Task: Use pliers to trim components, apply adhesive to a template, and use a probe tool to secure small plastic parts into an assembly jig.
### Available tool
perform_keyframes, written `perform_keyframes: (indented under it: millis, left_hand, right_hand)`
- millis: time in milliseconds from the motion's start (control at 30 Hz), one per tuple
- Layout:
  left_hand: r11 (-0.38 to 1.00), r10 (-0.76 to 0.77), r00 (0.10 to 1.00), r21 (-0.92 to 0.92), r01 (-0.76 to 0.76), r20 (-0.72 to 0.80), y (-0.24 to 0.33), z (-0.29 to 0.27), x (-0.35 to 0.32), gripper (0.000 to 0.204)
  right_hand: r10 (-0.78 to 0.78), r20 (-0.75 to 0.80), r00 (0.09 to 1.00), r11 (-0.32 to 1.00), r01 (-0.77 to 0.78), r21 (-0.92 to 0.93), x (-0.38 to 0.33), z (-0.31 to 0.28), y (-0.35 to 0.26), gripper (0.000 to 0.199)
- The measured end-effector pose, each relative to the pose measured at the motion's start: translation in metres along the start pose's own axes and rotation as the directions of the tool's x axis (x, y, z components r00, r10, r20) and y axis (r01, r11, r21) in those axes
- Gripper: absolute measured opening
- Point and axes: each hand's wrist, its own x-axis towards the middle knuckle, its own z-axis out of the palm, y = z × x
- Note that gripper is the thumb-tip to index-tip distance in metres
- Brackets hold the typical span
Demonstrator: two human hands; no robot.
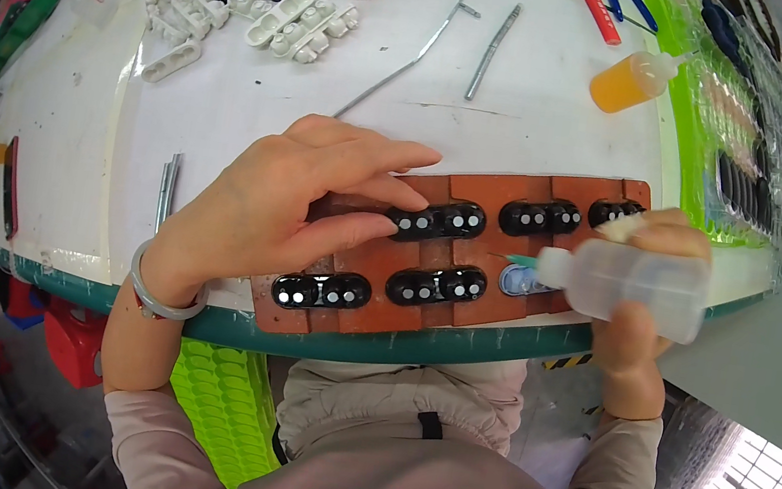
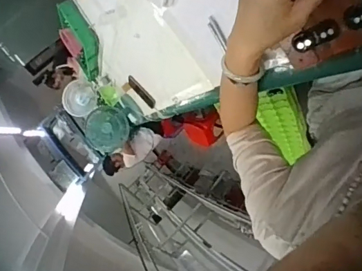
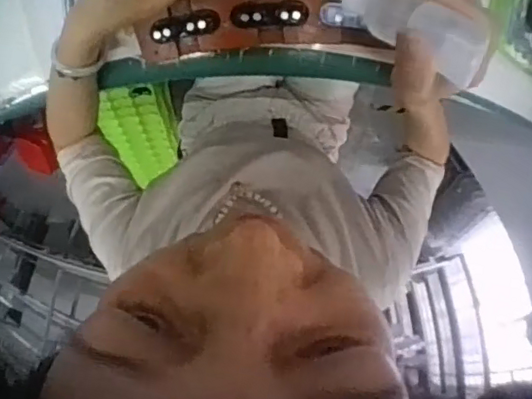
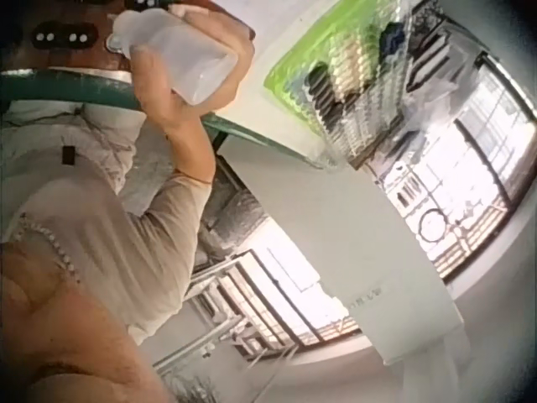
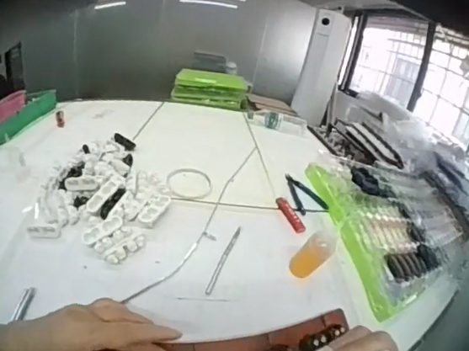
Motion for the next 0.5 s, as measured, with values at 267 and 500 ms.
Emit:
perform_keyframes:
  millis: [267, 500]
  left_hand:
    - [1.000, 0.002, 1.000, 0.000, -0.002, 0.014, 0.005, -0.002, 0.000, 0.049]
    - [1.000, 0.013, 1.000, 0.025, -0.013, -0.003, 0.004, -0.001, 0.001, 0.050]
  right_hand:
    - [0.109, -0.204, 0.973, 0.994, -0.104, 0.036, -0.009, -0.022, 0.013, 0.046]
    - [0.033, -0.121, 0.992, 0.998, -0.039, -0.049, -0.009, -0.022, 0.016, 0.044]
